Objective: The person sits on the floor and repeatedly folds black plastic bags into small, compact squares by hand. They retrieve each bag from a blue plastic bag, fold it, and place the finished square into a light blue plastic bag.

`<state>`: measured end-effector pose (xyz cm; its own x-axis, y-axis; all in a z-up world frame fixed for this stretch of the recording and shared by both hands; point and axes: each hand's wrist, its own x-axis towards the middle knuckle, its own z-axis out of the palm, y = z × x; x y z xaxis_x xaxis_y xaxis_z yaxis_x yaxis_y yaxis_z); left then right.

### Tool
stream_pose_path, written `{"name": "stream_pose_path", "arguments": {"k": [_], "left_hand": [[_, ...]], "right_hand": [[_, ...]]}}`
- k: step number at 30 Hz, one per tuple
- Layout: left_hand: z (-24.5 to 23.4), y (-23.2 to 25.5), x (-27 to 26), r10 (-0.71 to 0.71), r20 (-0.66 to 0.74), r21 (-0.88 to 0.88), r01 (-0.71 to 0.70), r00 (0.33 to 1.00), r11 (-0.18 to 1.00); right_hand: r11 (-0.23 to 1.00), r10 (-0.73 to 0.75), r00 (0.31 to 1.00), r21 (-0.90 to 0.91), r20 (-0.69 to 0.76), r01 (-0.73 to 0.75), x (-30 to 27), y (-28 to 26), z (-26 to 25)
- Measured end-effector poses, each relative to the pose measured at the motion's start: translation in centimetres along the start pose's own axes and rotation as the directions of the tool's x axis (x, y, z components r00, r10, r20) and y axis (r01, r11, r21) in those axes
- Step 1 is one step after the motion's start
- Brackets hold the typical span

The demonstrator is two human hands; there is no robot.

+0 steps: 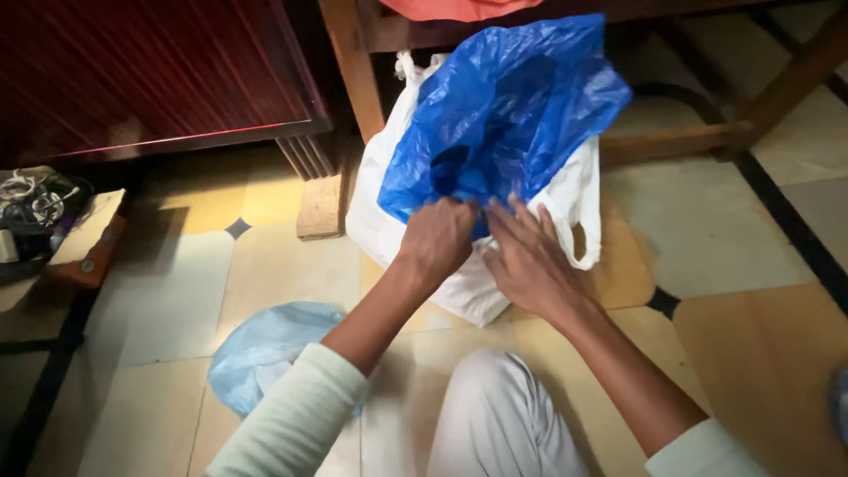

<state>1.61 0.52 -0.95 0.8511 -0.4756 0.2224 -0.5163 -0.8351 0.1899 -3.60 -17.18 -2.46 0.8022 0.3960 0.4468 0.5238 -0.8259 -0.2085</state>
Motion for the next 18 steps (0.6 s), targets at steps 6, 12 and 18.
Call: {"name": "stream_pose_path", "arguments": {"k": [6,12,18], "left_hand": [[-0.6,-7.2,3.7,-0.008,-0.329,0.327,0.122,0.944,0.937],[4.0,-7.2,5.2,0.267,-0.090,0.536,-0.179,0.959,0.825],[9.8,-9.9,10.9,0.059,-0.193,0.273,-0.005,0.979,0.962]], "right_hand": [[0.994,0.101,0.982,0.019,0.160,-0.105,-0.1,-1.9,1.6],[0.999,0.036,0.985,0.033,0.167,-0.042,-0.1,-3.0,2.0],[1.000,0.020,0.988,0.021,0.154,-0.023,-0.8,-3.2,1.2]]}}
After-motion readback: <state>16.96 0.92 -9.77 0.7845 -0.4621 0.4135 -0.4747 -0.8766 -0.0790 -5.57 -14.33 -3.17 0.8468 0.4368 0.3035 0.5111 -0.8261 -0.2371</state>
